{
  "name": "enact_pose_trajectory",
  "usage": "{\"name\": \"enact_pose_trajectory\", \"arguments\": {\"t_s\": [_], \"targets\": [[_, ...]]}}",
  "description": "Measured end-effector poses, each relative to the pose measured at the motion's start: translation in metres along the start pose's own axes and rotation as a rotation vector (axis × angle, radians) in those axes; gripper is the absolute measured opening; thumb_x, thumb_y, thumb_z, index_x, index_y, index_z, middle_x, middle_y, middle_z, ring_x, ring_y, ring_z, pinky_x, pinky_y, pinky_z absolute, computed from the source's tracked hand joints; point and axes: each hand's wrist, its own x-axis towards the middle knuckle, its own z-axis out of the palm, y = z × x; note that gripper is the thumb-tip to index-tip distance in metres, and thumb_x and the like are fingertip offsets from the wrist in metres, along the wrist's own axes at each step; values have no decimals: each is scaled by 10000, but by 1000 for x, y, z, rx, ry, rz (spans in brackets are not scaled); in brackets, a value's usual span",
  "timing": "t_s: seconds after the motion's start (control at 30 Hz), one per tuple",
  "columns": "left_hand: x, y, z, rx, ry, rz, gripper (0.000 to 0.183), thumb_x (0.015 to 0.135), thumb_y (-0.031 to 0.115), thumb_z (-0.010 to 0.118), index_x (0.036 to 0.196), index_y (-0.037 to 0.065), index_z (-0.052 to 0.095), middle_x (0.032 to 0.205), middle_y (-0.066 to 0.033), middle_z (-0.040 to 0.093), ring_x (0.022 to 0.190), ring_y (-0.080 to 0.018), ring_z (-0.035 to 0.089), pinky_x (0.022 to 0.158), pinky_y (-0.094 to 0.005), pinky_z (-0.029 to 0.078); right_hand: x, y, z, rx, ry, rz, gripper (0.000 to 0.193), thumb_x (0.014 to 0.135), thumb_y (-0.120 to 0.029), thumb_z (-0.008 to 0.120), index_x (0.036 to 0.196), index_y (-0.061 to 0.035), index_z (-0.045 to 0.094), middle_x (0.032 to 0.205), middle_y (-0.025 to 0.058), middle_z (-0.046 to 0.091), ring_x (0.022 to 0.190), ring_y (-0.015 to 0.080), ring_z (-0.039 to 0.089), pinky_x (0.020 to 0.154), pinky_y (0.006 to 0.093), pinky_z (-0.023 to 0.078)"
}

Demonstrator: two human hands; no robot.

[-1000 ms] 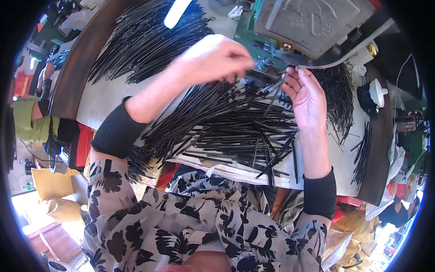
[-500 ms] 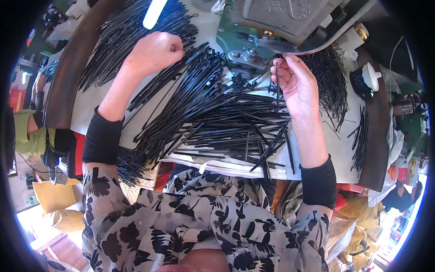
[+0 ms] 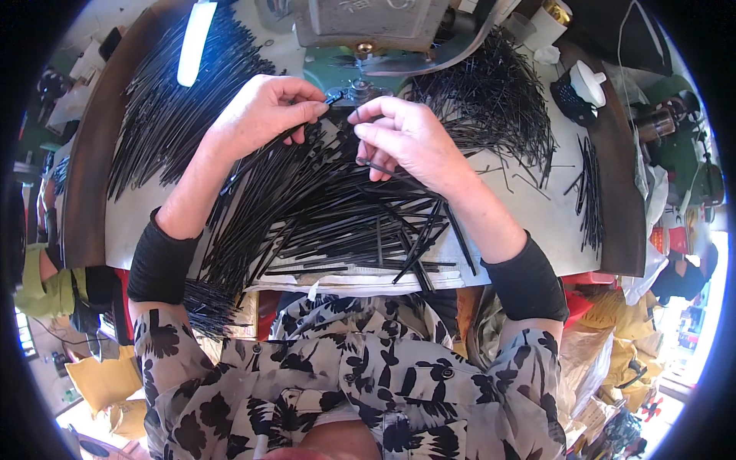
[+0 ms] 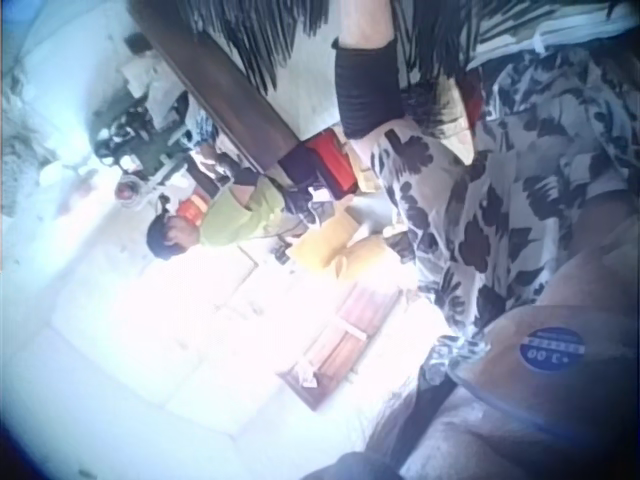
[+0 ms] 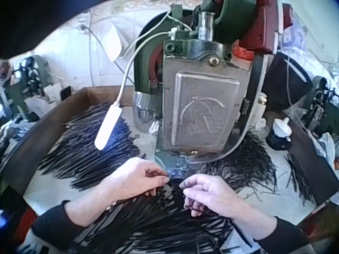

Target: The person assembles umbrella ribs by fitting plastic ribs together with metal wire stretchers and joining them using a press machine before setting them aside.

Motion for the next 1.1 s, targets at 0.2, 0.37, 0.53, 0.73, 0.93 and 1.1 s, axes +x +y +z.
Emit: {"name": "enact_pose_trajectory", "arguments": {"t_s": [0.2, 0.37, 0.53, 0.73, 0.93, 1.1], "targets": [[5, 9, 6, 310, 99, 94, 248, 822, 192, 629, 937, -26, 656, 694, -67, 641, 506, -92, 584, 466, -221, 471, 2, 5, -3, -28, 25, -27, 243, 895, -162, 533, 1069, 8, 548, 717, 71, 614, 526, 95, 582, 481, 190, 448], [5, 9, 5, 82, 84, 23, 243, 825, 186, 624, 932, -31, 655, 680, -60, 634, 485, -83, 567, 432, -215, 448, 1, 2, -2, -36, 37, -34, 251, 901, -174, 527, 1082, -1, 545, 713, 62, 607, 530, 88, 576, 483, 186, 446], [6, 5, 8, -53, 71, -13, 263, 858, 222, 617, 983, -8, 641, 713, -8, 601, 514, -49, 531, 424, -183, 404, -1, 2, -3, 16, 63, -48, 249, 895, -148, 534, 1072, 28, 537, 723, 80, 609, 522, 109, 587, 473, 199, 442], [8, 5, 12, -130, 35, -18, 284, 856, 238, 625, 987, -14, 636, 722, -11, 605, 523, -51, 539, 423, -182, 406, -2, 2, -5, 11, 83, -61, 256, 898, -159, 532, 1073, 28, 531, 728, 78, 607, 525, 111, 587, 469, 197, 442], [9, 4, 15, -127, 53, -2, 286, 854, 236, 626, 983, -19, 635, 714, -15, 603, 514, -54, 538, 424, -186, 413, -2, 1, -3, -37, 109, -83, 264, 902, -167, 521, 1084, 25, 529, 729, 81, 602, 519, 98, 566, 472, 187, 444], [9, 6, 18, -135, 63, 17, 295, 855, 236, 625, 979, -32, 634, 708, -26, 606, 491, -57, 534, 421, -188, 413, -3, 3, -5, -49, 110, -85, 260, 899, -156, 521, 1079, 32, 526, 728, 82, 605, 522, 104, 575, 472, 194, 446]]}}
